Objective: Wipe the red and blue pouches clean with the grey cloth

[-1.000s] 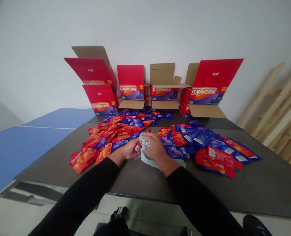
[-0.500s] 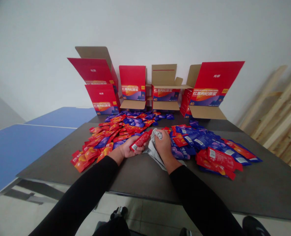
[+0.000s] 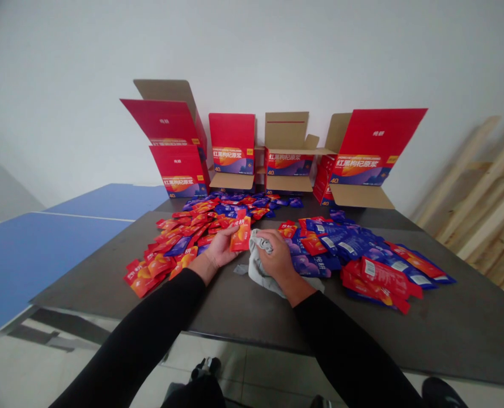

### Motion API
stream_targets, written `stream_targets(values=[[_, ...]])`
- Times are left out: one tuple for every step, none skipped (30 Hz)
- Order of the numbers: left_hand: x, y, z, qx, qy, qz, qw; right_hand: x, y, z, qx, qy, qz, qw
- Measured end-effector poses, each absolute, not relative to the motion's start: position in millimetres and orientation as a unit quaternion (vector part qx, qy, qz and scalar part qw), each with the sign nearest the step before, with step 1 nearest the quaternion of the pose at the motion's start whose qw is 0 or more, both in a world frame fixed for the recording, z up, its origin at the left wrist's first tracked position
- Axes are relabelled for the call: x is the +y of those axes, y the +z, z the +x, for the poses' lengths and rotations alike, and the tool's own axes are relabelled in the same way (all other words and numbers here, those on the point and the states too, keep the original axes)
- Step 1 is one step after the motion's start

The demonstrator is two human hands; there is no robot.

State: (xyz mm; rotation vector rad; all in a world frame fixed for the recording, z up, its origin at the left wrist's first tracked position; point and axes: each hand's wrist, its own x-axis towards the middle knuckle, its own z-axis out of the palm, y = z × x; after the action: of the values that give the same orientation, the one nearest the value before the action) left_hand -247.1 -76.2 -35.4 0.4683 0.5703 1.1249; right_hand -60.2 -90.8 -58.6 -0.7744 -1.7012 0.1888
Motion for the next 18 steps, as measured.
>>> stream_targets(values=[[-76,-35,-248,0.259,0.510,0.211,0.792,-93,-59,-61,-0.751,0.081,-0.308,0.579],[-75,-35,-249,0.253,0.501,0.207,0.802,-95,-59,-61,-0.772,0.080,-0.282,0.564],[-75,-35,-249,0.247,0.494,0.203,0.809,-96,-60,-60,-0.795,0.077,-0.257,0.545],[-74,-35,-250,0.242,0.490,0.201,0.813,-97,-60,-60,-0.819,0.074,-0.232,0.520],[-74,-35,-249,0.238,0.489,0.200,0.815,-97,-61,-59,-0.842,0.074,-0.207,0.494],[-74,-36,-249,0.236,0.488,0.201,0.816,-96,-61,-59,-0.861,0.075,-0.185,0.468],[-74,-36,-248,0.233,0.487,0.205,0.816,-95,-62,-58,-0.876,0.076,-0.167,0.445],[-74,-37,-247,0.232,0.483,0.211,0.818,-94,-63,-58,-0.886,0.078,-0.157,0.429],[-75,-38,-245,0.232,0.475,0.219,0.820,-92,-65,-58,-0.891,0.077,-0.153,0.419],[-75,-39,-243,0.234,0.465,0.229,0.823,-90,-66,-58,-0.894,0.075,-0.154,0.415],[-76,-40,-242,0.236,0.454,0.240,0.825,-89,-68,-58,-0.894,0.071,-0.159,0.412],[-77,-40,-240,0.240,0.443,0.252,0.827,-87,-69,-58,-0.893,0.067,-0.165,0.413],[-79,-41,-238,0.245,0.432,0.263,0.827,-85,-71,-58,-0.891,0.063,-0.173,0.416],[-80,-42,-237,0.249,0.422,0.274,0.827,-84,-72,-58,-0.886,0.059,-0.184,0.422],[-82,-42,-236,0.253,0.413,0.283,0.828,-82,-73,-57,-0.879,0.055,-0.197,0.432],[-83,-43,-235,0.256,0.403,0.291,0.829,-80,-73,-56,-0.871,0.051,-0.211,0.441],[-84,-43,-235,0.259,0.396,0.297,0.830,-79,-73,-55,-0.862,0.047,-0.227,0.451],[-85,-44,-235,0.261,0.390,0.302,0.830,-78,-73,-54,-0.854,0.044,-0.243,0.458]])
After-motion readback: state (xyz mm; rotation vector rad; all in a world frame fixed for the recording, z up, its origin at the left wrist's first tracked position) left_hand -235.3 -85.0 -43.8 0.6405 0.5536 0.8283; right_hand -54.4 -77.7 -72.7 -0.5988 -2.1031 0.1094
